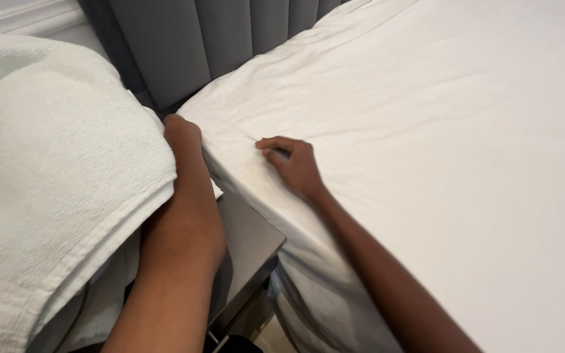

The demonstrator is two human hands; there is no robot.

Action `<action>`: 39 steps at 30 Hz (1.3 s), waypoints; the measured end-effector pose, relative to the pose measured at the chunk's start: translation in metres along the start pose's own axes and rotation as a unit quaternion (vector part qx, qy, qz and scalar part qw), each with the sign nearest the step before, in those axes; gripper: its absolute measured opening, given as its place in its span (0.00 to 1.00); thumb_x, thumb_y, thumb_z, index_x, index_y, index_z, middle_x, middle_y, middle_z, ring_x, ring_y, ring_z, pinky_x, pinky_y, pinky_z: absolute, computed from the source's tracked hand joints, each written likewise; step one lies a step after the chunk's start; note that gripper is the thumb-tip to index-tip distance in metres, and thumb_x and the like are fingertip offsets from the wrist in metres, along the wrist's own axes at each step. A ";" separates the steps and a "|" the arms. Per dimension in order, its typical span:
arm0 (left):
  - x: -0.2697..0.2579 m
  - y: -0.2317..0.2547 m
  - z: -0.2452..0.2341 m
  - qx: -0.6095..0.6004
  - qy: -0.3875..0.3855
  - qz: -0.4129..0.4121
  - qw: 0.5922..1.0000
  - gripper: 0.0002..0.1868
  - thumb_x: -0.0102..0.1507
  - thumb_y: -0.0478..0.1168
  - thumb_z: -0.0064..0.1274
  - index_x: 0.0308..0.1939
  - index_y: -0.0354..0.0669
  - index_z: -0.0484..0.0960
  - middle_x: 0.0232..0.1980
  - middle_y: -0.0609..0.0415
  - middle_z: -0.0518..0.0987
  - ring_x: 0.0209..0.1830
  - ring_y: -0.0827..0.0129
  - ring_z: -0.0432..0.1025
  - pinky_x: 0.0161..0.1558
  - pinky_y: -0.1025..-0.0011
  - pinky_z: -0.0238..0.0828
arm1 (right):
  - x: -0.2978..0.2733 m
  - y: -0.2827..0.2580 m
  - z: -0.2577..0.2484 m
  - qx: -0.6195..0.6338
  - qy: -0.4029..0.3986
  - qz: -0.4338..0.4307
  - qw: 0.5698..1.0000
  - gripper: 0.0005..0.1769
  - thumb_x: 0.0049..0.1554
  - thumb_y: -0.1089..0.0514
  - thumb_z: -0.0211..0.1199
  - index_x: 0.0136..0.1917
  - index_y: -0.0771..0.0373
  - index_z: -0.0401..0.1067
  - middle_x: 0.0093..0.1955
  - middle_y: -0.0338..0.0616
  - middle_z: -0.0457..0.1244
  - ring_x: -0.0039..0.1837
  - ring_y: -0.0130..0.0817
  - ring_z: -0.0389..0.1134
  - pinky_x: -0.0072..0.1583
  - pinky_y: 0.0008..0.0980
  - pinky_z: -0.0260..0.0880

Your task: The person spreads a white fitted sheet over a mattress, smoothing the surface and tucking the edges under the mattress at each corner. The person works around the bed, adjusting the sheet to fit snugly and ensuring the surface is flat.

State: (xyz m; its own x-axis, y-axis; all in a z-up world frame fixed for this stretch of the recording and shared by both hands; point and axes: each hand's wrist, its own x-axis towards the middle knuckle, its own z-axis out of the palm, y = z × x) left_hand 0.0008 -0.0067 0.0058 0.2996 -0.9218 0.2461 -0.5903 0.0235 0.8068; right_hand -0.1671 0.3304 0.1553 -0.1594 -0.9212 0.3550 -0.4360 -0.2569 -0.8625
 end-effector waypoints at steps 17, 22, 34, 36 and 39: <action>-0.226 0.230 -0.272 -0.329 -0.087 -0.149 0.928 0.17 0.61 0.53 0.47 0.42 0.43 0.76 0.44 0.55 0.73 0.45 0.67 0.67 0.50 0.69 0.66 | 0.009 -0.002 -0.046 0.425 -0.016 0.095 0.900 0.27 0.64 0.60 0.47 0.74 0.73 0.57 0.62 0.63 0.66 0.62 0.46 0.71 0.66 0.42 0.73; -0.271 0.239 -0.304 -0.392 -0.096 -0.173 0.899 0.20 0.61 0.58 0.47 0.39 0.47 0.77 0.42 0.62 0.72 0.44 0.72 0.64 0.49 0.71 0.64 | 0.013 0.002 -0.044 0.409 -0.015 0.113 0.905 0.25 0.65 0.59 0.46 0.73 0.71 0.59 0.60 0.61 0.67 0.61 0.45 0.71 0.64 0.40 0.74; -0.229 0.195 -0.257 -0.327 -0.079 -0.202 0.920 0.21 0.58 0.60 0.47 0.38 0.47 0.74 0.44 0.59 0.70 0.46 0.70 0.63 0.54 0.68 0.61 | 0.017 0.017 -0.036 0.375 0.012 0.094 0.922 0.22 0.66 0.62 0.44 0.71 0.70 0.60 0.55 0.60 0.68 0.55 0.45 0.74 0.57 0.40 0.78; -0.149 0.198 -0.208 -0.179 -0.079 -0.177 0.965 0.22 0.58 0.60 0.47 0.40 0.45 0.72 0.46 0.57 0.68 0.48 0.67 0.62 0.55 0.66 0.60 | 0.021 0.025 -0.034 0.355 0.026 0.080 0.931 0.22 0.64 0.64 0.44 0.71 0.68 0.59 0.53 0.59 0.68 0.51 0.43 0.74 0.53 0.39 0.79; -0.101 0.171 -0.147 0.020 -0.089 -0.139 0.986 0.24 0.59 0.60 0.46 0.43 0.43 0.69 0.48 0.54 0.66 0.50 0.64 0.60 0.56 0.63 0.57 | 0.021 0.028 -0.029 0.300 0.039 0.044 0.952 0.21 0.63 0.67 0.44 0.69 0.69 0.62 0.50 0.57 0.68 0.46 0.39 0.73 0.48 0.36 0.78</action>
State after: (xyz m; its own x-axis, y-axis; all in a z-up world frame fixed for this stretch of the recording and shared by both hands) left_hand -0.0206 0.1470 0.1978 0.3198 -0.9438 -0.0829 -0.5338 -0.2518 0.8072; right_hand -0.2089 0.3120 0.1490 -0.2465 -0.9285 0.2779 0.1622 -0.3222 -0.9327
